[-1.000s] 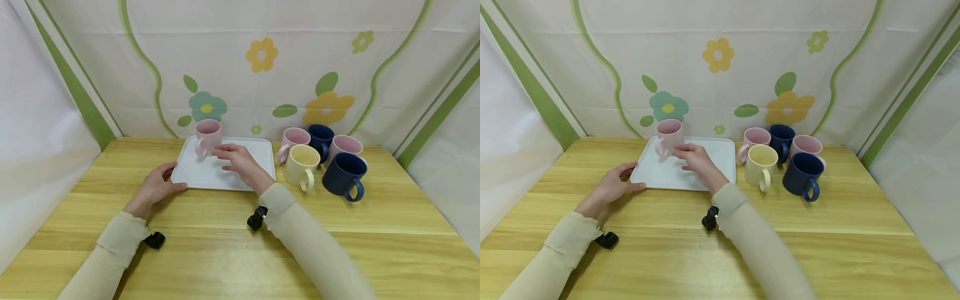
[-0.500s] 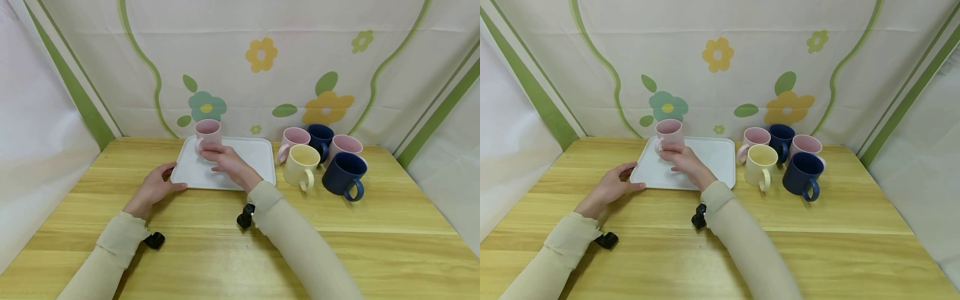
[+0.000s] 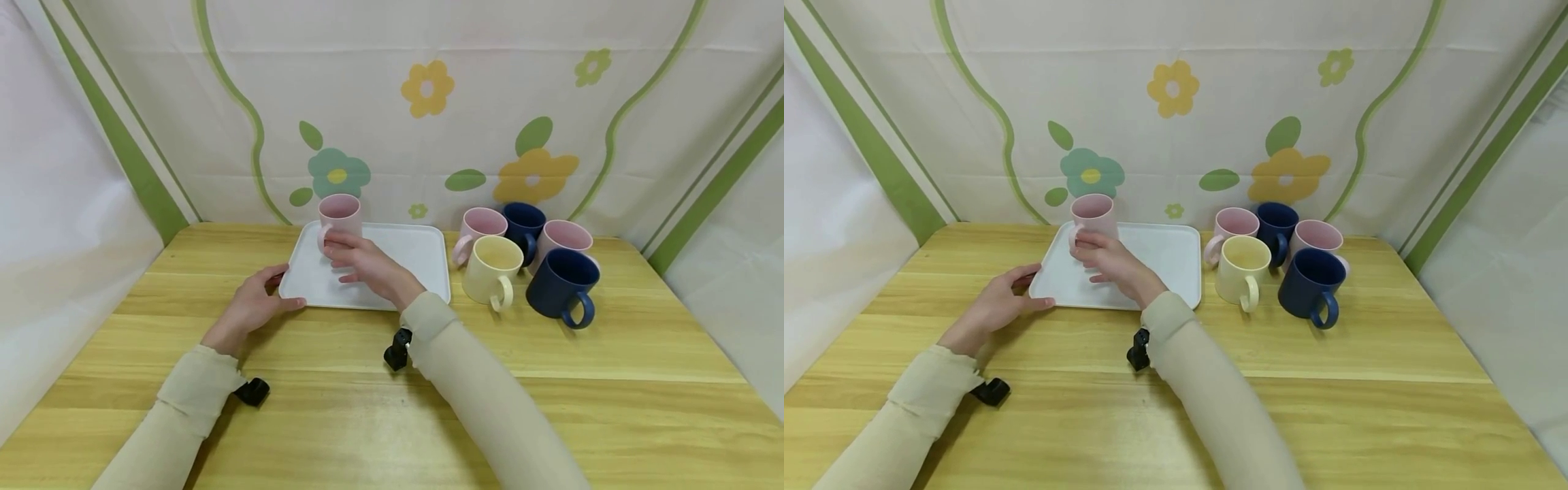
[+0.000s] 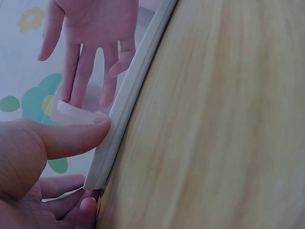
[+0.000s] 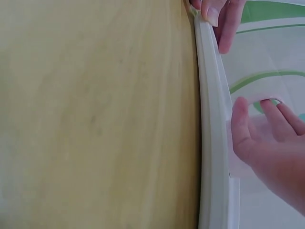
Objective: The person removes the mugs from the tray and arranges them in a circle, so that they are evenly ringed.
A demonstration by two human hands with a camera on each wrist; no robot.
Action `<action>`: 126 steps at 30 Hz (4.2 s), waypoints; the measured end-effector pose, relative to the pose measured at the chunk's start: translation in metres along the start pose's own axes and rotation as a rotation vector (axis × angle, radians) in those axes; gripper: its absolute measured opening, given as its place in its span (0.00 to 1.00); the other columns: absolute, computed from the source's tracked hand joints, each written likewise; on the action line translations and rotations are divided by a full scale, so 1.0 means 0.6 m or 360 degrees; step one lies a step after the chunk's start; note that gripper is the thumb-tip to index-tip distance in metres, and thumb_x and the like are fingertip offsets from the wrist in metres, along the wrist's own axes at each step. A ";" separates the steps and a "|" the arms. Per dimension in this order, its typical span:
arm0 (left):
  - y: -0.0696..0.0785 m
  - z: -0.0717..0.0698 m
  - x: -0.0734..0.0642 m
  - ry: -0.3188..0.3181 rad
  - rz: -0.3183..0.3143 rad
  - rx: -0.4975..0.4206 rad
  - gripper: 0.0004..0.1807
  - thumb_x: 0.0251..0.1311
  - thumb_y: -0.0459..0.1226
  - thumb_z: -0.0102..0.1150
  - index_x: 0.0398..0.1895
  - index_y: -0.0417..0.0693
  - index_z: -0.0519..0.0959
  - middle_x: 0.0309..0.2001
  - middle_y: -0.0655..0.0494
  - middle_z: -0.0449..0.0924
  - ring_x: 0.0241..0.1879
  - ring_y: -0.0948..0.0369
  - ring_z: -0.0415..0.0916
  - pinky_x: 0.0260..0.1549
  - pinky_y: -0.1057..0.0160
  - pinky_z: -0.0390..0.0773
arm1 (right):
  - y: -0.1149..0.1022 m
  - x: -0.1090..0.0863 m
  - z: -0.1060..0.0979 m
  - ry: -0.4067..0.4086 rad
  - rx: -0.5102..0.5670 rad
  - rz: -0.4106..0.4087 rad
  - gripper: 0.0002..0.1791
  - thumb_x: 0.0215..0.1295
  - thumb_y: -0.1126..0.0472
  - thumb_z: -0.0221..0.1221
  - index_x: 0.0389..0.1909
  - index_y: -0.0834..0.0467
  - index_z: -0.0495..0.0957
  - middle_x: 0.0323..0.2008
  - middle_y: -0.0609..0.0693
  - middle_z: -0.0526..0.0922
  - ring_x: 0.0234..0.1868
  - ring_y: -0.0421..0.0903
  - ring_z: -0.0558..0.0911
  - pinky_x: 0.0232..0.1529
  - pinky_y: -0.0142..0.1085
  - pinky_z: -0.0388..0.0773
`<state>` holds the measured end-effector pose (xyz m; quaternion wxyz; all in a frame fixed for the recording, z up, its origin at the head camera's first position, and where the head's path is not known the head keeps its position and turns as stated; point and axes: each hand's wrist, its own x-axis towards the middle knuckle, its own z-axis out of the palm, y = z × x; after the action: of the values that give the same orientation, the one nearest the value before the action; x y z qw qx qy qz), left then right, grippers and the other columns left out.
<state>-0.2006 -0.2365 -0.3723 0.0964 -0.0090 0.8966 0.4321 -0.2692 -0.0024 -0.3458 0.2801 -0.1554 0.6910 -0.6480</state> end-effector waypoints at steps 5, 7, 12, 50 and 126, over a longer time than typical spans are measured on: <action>0.001 0.001 0.002 -0.0011 -0.0002 0.0004 0.52 0.66 0.45 0.72 0.85 0.38 0.53 0.79 0.30 0.62 0.77 0.36 0.61 0.75 0.36 0.64 | 0.001 0.003 -0.003 -0.0026 0.0023 0.0028 0.35 0.81 0.52 0.55 0.85 0.48 0.57 0.82 0.46 0.65 0.77 0.59 0.70 0.74 0.56 0.73; 0.002 0.002 0.002 -0.0011 0.0005 0.0004 0.52 0.66 0.45 0.73 0.85 0.37 0.53 0.79 0.30 0.62 0.77 0.36 0.61 0.75 0.36 0.64 | 0.003 0.004 -0.003 -0.0024 0.0025 0.0040 0.36 0.81 0.51 0.55 0.85 0.48 0.57 0.82 0.46 0.65 0.77 0.58 0.70 0.73 0.55 0.74; 0.003 0.004 0.002 -0.0010 0.0008 -0.0002 0.52 0.66 0.44 0.72 0.85 0.37 0.53 0.78 0.30 0.62 0.76 0.37 0.62 0.76 0.37 0.64 | 0.001 -0.001 -0.002 0.0006 0.0026 0.0069 0.36 0.80 0.50 0.56 0.84 0.49 0.58 0.81 0.49 0.66 0.78 0.59 0.69 0.74 0.54 0.74; -0.004 -0.001 -0.001 -0.0013 -0.0016 -0.0034 0.53 0.65 0.44 0.74 0.85 0.38 0.53 0.79 0.32 0.61 0.77 0.37 0.61 0.76 0.35 0.61 | 0.016 -0.101 -0.029 0.0535 0.0246 0.0142 0.13 0.74 0.62 0.60 0.30 0.63 0.84 0.26 0.49 0.83 0.29 0.42 0.81 0.45 0.39 0.82; -0.009 -0.003 -0.002 -0.0028 -0.0041 -0.0053 0.54 0.66 0.45 0.73 0.86 0.40 0.51 0.80 0.33 0.59 0.78 0.36 0.57 0.76 0.34 0.59 | 0.011 -0.491 -0.257 0.0534 0.0491 -0.0429 0.20 0.83 0.72 0.45 0.40 0.68 0.87 0.31 0.54 0.85 0.35 0.49 0.87 0.53 0.43 0.89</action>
<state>-0.1991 -0.2414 -0.3749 0.1095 -0.0182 0.8882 0.4458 -0.1249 0.2934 -0.2968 0.0932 -0.0917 0.5938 -0.7939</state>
